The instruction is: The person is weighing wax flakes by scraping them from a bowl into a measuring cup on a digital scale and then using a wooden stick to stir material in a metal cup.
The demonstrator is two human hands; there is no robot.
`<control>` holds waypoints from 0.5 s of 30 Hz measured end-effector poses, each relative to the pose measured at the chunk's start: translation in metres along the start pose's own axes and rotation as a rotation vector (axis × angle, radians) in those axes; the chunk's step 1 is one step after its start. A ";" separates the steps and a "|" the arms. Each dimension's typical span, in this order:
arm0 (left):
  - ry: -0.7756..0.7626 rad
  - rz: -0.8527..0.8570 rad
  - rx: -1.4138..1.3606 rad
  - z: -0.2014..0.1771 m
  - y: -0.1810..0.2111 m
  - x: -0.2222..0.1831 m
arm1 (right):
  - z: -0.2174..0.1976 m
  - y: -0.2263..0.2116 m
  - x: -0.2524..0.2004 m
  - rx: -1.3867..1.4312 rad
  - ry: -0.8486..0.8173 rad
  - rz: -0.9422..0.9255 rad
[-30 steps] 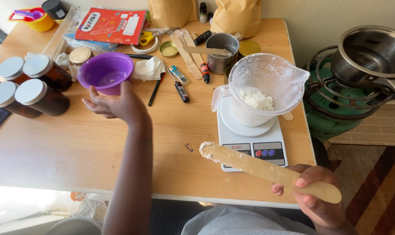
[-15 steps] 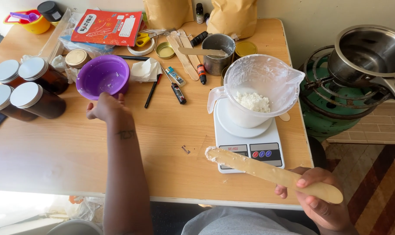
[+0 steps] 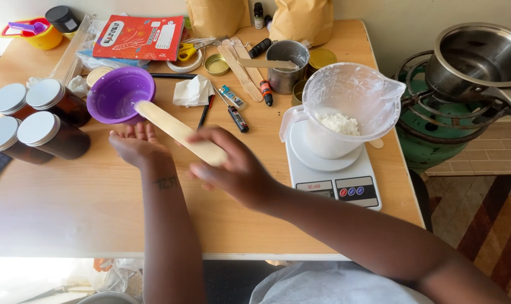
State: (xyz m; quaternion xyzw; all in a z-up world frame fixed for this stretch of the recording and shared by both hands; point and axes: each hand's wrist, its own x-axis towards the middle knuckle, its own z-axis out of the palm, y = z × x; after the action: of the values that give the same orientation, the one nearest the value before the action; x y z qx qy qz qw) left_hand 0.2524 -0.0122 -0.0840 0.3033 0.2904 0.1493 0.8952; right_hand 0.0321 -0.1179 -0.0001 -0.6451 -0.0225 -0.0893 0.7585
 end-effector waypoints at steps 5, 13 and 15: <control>-0.197 -0.361 -0.142 -0.002 0.017 -0.030 | 0.052 0.034 0.100 0.069 0.080 0.148; -0.117 -0.453 -0.369 -0.005 0.006 0.022 | 0.044 0.065 0.071 0.197 -0.026 0.153; -0.096 -0.468 -0.424 -0.009 0.005 0.025 | 0.034 0.062 0.034 0.175 -0.070 0.183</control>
State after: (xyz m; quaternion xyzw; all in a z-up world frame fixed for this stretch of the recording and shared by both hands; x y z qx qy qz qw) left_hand 0.2659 0.0070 -0.0975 0.0413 0.2723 -0.0181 0.9612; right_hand 0.0787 -0.0790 -0.0498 -0.5784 0.0024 0.0053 0.8157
